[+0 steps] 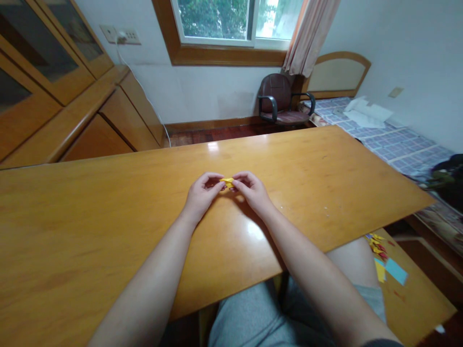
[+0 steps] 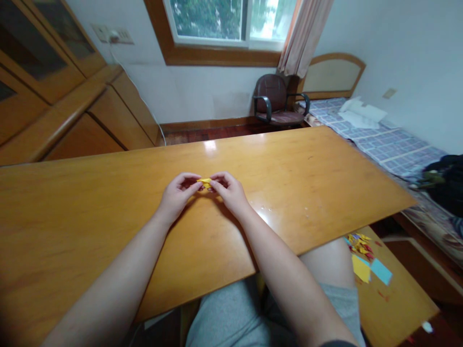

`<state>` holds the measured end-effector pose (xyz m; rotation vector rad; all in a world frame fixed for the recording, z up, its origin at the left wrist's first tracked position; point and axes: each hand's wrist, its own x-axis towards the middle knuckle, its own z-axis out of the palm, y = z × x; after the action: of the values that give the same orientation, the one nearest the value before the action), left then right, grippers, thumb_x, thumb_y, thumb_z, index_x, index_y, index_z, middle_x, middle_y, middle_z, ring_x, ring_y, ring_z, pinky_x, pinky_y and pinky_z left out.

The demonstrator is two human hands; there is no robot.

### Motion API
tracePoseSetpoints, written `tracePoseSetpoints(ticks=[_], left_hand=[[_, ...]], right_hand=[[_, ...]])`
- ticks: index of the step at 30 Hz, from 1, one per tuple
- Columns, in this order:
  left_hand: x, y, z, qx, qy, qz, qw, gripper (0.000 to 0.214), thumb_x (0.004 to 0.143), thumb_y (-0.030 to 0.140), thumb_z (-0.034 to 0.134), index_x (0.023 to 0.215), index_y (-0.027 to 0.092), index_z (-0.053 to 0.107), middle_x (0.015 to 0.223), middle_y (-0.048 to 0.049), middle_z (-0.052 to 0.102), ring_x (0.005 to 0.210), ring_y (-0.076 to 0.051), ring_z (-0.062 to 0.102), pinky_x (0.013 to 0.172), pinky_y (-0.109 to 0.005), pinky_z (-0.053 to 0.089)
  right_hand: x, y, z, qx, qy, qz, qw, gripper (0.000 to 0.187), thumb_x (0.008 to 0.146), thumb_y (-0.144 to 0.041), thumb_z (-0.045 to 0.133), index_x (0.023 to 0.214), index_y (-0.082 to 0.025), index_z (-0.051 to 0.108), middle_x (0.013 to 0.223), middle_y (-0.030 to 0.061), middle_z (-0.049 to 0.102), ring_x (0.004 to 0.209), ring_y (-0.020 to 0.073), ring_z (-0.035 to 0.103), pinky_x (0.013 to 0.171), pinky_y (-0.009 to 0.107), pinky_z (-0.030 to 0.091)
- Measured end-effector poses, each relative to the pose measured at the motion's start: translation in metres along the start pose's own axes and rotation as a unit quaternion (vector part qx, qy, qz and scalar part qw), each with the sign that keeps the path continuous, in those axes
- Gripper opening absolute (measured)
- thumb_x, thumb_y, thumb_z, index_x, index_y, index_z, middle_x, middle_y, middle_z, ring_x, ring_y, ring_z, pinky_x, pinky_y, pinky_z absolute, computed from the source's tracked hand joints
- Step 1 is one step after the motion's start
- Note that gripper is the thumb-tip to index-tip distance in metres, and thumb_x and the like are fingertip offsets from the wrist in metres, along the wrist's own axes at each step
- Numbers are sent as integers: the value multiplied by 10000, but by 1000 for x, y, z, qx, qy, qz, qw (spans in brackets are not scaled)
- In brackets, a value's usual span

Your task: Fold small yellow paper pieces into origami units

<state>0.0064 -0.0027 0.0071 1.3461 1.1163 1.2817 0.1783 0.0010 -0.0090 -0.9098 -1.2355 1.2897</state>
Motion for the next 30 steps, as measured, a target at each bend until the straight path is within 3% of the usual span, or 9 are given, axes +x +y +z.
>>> tracePoseSetpoints(ticks=[7,14,23,30], left_hand=[[-2,-2,0,-3,-25,17,1000,332,695,319,797,963,194,646,970,-32,681,898,-171,653,854,-312,528],[-1,0,0,-6,8,20,1000,303,681,298,785,938,197,660,869,-7,645,834,-157,623,785,-278,512],[-1,5,0,0,-16,20,1000,187,694,311,769,797,190,670,812,-11,668,789,-161,613,769,-281,497],[0,1,-1,6,-15,24,1000,184,719,338,755,802,194,678,805,-11,667,793,-169,613,778,-286,488]], right_hand=[[-2,-1,-1,-12,-14,-7,1000,325,780,-457,738,955,-202,637,841,7,694,751,138,666,749,294,553],[-4,4,-2,-39,-37,-31,998,268,819,-401,718,995,-214,641,905,21,718,851,165,709,818,317,552],[-7,-2,1,-75,-42,-49,995,256,823,-356,708,1021,-212,631,923,25,715,850,161,709,835,326,556],[-7,-6,2,-94,-27,-53,994,276,808,-358,715,1028,-215,629,870,20,727,818,159,705,830,330,551]])
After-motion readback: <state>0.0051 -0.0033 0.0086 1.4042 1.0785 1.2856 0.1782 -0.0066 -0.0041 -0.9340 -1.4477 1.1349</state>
